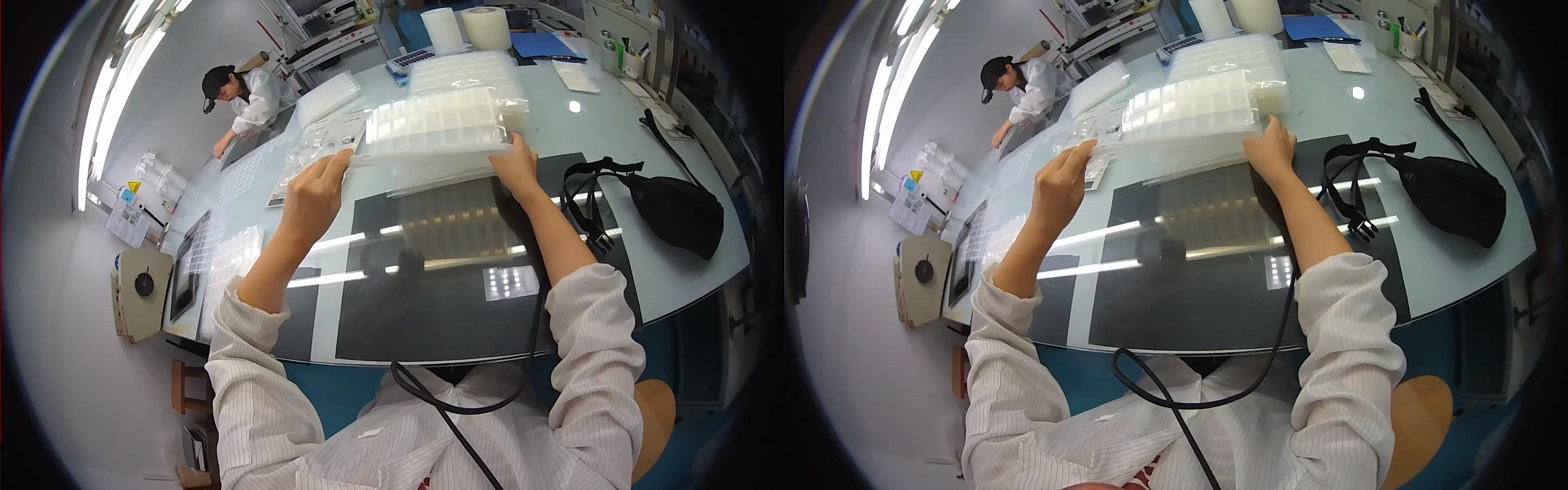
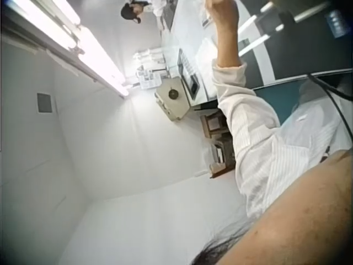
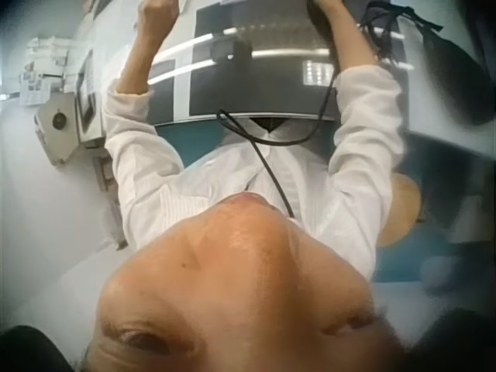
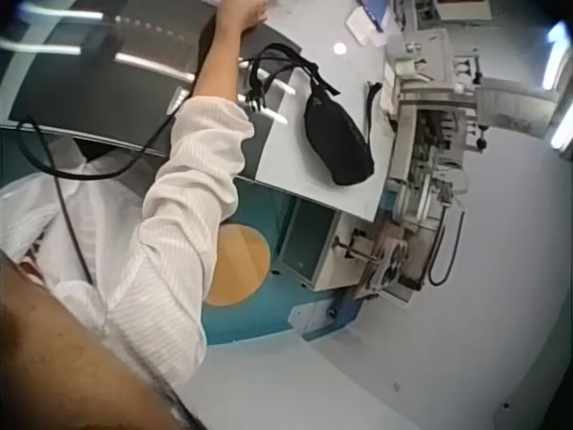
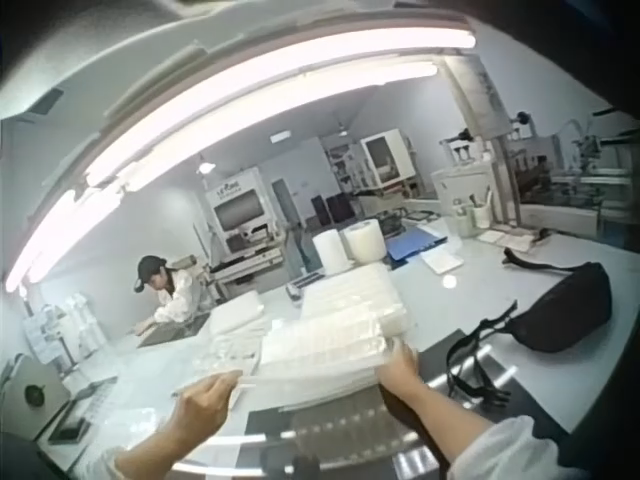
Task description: Inspecting and sorting small transparent plastic bags on a light table within a manufacturing environment.
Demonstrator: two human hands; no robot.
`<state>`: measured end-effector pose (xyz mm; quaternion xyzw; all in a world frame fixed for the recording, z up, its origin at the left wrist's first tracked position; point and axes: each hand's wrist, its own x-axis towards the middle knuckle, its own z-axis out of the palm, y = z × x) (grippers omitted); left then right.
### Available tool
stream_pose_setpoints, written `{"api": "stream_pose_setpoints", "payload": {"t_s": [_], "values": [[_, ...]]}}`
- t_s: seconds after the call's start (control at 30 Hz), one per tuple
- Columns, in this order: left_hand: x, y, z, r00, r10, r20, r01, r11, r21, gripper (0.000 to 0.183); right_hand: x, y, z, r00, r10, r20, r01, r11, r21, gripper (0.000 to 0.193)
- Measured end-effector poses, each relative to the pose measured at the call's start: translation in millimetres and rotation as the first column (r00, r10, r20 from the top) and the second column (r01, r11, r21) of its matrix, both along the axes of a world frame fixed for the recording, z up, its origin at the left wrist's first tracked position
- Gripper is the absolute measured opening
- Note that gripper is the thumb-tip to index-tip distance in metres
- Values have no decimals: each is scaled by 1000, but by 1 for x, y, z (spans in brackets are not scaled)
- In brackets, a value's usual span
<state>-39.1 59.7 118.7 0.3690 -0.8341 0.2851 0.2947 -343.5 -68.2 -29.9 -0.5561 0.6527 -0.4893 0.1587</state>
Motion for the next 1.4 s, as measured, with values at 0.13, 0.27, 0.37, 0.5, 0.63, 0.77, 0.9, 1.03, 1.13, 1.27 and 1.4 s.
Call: {"api": "stream_pose_setpoints", "payload": {"t_s": [0.13, 0.27, 0.37, 0.5, 0.63, 0.77, 0.9, 1.03, 1.13, 1.27, 1.4], "values": [[6, -2, -5, 1000, -1, -23, 1, 1000, 1, 26, 14, -5, 11, 950, -2, -311, 60, 982, 177, 68], [5, -4, -10, 996, -6, -91, 6, 1000, -2, 25, -1, -10, 15, 934, 107, -339, -3, 956, 294, 71], [7, 0, -9, 996, 20, -83, -23, 999, -30, 26, 8, -13, 11, 938, 80, -338, -7, 977, 213, 74], [8, 0, -12, 994, -8, -105, 4, 999, -35, 27, 6, -32, -7, 991, 16, -130, -27, 996, -80, 75], [7, 5, -14, 995, 12, -98, -13, 1000, -12, 28, 9, -45, -17, 995, 83, -63, -100, 926, -364, 75], [0, 6, -23, 989, -46, -143, 45, 999, -9, 29, 2, -65, -34, 891, 359, 276, -193, 853, -485, 67], [6, 19, -30, 997, -41, -61, 37, 997, -71, 32, 27, -58, -2, 633, 405, 659, -134, 896, -423, 43], [-16, 12, -80, 991, -103, -90, 98, 994, -56, 37, -44, -79, -33, 947, 177, 268, -53, 909, -413, 29], [7, 21, -84, 990, -48, -133, 46, 999, -19, 37, 9, -52, 9, 958, 148, 247, -26, 899, -437, 26], [3, 19, -103, 965, -105, -242, 174, 942, 286, 30, -16, -49, -1, 675, 456, 580, -226, 876, -425, 23], [13, 19, -93, 986, -67, -156, 138, 853, 504, 28, -9, -42, 0, 794, 413, 445, -239, 886, -396, 36]]}}
